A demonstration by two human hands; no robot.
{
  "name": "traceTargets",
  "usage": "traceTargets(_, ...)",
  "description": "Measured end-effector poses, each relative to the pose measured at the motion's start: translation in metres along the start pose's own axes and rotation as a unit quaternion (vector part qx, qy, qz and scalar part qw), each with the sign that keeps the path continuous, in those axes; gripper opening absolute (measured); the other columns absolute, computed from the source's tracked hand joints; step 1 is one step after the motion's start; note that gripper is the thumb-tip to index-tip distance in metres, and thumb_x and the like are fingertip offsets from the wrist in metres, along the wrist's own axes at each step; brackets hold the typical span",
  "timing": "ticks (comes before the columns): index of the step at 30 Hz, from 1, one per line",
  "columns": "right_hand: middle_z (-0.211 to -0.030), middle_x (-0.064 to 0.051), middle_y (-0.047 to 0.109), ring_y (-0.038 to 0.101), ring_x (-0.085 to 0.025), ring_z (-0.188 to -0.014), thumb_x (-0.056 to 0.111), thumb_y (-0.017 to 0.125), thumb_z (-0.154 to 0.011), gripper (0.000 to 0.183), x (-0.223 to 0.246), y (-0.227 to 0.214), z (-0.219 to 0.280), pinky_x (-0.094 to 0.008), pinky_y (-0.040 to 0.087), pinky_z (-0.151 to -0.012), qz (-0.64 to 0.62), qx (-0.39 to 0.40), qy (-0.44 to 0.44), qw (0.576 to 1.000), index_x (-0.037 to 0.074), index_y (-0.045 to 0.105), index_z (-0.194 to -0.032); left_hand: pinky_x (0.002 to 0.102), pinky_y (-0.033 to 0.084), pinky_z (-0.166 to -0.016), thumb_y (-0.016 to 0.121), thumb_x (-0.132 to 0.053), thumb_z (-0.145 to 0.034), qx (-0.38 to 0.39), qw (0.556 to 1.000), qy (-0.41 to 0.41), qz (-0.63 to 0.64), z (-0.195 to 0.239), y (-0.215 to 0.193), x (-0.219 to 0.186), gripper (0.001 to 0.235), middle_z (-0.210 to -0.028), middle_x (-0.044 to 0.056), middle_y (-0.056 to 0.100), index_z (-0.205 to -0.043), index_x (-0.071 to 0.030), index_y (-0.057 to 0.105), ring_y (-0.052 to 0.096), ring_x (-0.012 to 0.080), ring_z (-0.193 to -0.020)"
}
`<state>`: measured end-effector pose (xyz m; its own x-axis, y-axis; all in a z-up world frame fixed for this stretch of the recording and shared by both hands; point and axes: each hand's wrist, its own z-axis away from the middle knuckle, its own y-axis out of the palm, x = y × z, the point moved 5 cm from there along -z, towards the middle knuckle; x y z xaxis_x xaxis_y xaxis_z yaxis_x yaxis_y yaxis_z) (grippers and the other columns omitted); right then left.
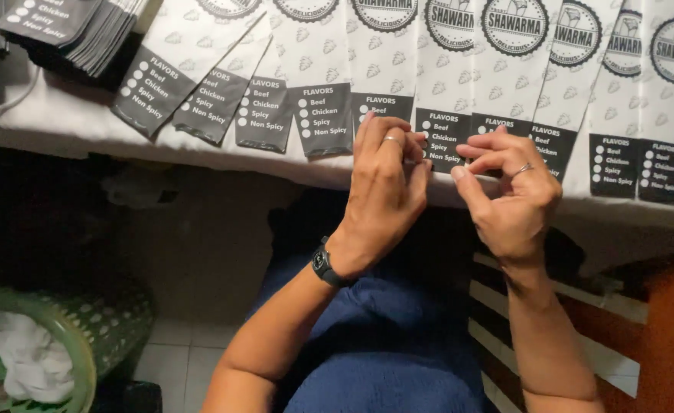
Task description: The person applies small labels onto paper shawarma sleeves by applying liquid glue to the labels and pressing them into place one by one.
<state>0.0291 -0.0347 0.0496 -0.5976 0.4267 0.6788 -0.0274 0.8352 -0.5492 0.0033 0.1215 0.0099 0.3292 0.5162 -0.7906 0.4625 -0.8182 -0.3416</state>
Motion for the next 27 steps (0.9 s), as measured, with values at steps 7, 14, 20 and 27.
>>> traceTargets(7, -0.107, -0.019, 0.068, 0.070, -0.039, -0.107, -0.005, 0.086, -0.091, 0.018, 0.003, 0.008, -0.006, -0.049, 0.045, -0.118, 0.025, -0.007, -0.001, 1.000, -0.004, 0.071, -0.100, 0.057, 0.034, -0.118, 0.075, 0.006, -0.075, 0.002, 0.999, -0.033, 0.007, -0.003, 0.004, 0.000, 0.030, -0.095, 0.006, 0.053, -0.092, -0.006, 0.054, 0.061, 0.0328, -0.104)
traceTargets(14, -0.106, -0.019, 0.069, 0.070, -0.037, -0.108, -0.007, 0.083, -0.095, 0.014, 0.000, 0.004, -0.006, -0.049, 0.046, -0.118, 0.009, 0.025, 0.009, 1.000, -0.005, 0.073, -0.104, 0.056, 0.031, -0.121, 0.068, 0.014, -0.080, 0.008, 0.999, -0.044, 0.018, -0.002, 0.001, -0.005, 0.028, -0.094, 0.005, 0.053, -0.096, -0.006, 0.056, 0.062, 0.0332, -0.105)
traceTargets(20, -0.109, -0.020, 0.069, 0.069, -0.038, -0.106, -0.005, 0.083, -0.095, 0.015, 0.005, 0.004, -0.005, -0.049, 0.045, -0.118, 0.039, 0.023, -0.013, 0.999, -0.004, 0.074, -0.107, 0.056, 0.024, -0.124, 0.073, -0.004, -0.090, -0.016, 0.994, 0.038, -0.100, 0.003, 0.012, -0.011, 0.022, -0.095, 0.009, 0.053, -0.102, -0.003, 0.055, 0.062, 0.0319, -0.104)
traceTargets(27, -0.114, -0.020, 0.069, 0.069, -0.037, -0.106, -0.006, 0.078, -0.097, 0.015, 0.015, 0.002, -0.005, -0.049, 0.045, -0.118, 0.043, 0.020, -0.022, 0.999, -0.005, 0.072, -0.111, 0.054, 0.031, -0.122, 0.055, 0.004, -0.102, -0.015, 0.993, 0.079, -0.088, 0.007, 0.005, -0.015, 0.009, -0.098, 0.010, 0.055, -0.110, -0.001, 0.056, 0.065, 0.0321, -0.103)
